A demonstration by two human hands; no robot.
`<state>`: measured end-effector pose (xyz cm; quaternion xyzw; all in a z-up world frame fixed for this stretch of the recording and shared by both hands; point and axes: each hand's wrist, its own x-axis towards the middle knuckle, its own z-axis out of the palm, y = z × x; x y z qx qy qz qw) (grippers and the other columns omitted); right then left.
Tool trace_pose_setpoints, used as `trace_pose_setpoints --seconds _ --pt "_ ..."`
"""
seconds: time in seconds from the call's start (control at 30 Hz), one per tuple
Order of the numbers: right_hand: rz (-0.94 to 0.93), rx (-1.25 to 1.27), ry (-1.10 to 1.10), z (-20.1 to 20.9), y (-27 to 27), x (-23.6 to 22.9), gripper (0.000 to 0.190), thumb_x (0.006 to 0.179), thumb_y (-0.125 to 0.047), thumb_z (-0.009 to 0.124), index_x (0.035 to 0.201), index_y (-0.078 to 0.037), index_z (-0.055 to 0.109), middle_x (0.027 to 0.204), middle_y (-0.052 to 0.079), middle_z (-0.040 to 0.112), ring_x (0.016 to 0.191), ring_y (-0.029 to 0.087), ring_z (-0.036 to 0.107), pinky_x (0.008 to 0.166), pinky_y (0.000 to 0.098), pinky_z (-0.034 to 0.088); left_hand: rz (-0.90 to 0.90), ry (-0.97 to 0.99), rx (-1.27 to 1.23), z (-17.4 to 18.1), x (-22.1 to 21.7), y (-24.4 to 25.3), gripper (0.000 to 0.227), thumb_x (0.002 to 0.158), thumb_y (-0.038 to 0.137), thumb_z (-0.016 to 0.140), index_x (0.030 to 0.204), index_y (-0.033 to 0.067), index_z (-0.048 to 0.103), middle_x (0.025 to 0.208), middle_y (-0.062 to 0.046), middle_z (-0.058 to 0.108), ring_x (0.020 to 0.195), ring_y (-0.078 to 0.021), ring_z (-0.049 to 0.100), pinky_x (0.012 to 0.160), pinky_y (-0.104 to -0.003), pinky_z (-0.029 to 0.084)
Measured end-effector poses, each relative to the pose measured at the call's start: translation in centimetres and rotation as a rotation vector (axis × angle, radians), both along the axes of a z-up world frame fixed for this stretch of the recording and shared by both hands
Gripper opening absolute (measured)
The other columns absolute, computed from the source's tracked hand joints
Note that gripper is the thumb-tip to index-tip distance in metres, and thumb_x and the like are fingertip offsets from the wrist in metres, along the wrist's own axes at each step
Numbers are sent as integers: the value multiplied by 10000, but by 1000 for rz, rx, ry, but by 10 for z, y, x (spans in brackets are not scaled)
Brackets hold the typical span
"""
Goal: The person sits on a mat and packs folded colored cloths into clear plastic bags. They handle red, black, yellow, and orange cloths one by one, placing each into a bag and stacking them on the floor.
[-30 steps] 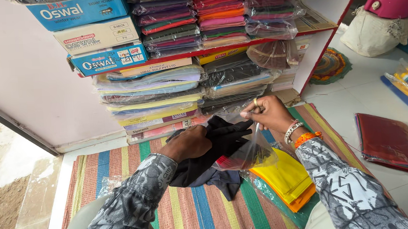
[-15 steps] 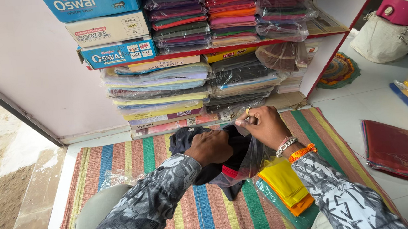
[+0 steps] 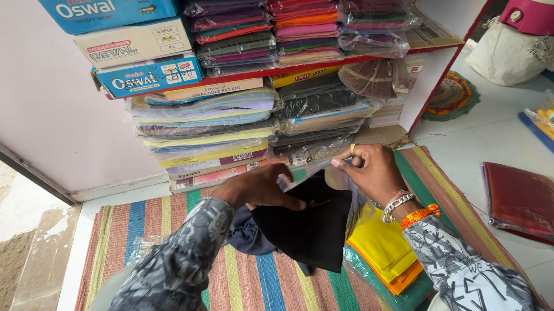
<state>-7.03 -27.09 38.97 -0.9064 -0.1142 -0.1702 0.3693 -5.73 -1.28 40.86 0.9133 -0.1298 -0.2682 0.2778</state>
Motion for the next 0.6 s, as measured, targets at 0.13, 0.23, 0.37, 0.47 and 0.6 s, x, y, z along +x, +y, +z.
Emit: trace_pose_setpoints --seconds 0.13,0.23,0.37,0.47,0.6 --pt "-45 120 34 -1 -8 -3 145 849 -191 811 855 -48 790 480 6 575 428 63 491 433 281 382 146 119 -211 -23 -9 12 797 720 528 836 1320 70 579 1320 -201 646 1173 -343 676 957 -458 594" --pt "-113 152 56 -1 -13 -6 138 861 -177 792 851 -40 778 477 13 617 401 71 561 429 273 425 315 415 -649 -40 -21 9 674 760 419 806 1261 10 619 1269 -209 703 1128 -331 728 920 -434 644" --pt "-202 177 -1 0 -22 -9 160 874 -186 803 848 -30 779 490 23 612 412 80 554 429 278 417 548 689 -1238 -53 -44 -6 577 962 343 776 1352 -37 586 1219 -164 653 1091 -248 631 920 -367 560" --pt "-208 139 -87 0 -29 -10 171 877 -189 812 846 -25 776 490 11 603 421 70 534 431 267 396 788 642 -1101 -58 -58 -32 478 957 315 661 1355 60 591 1214 -101 699 1118 -248 635 948 -365 520" --pt "-159 142 -37 -6 -30 -13 164 862 -184 815 857 -24 782 470 30 553 417 90 455 432 302 356 641 742 -1163 -64 -60 -62 512 1018 369 492 1343 -24 540 1236 -175 703 1124 -254 703 964 -394 578"
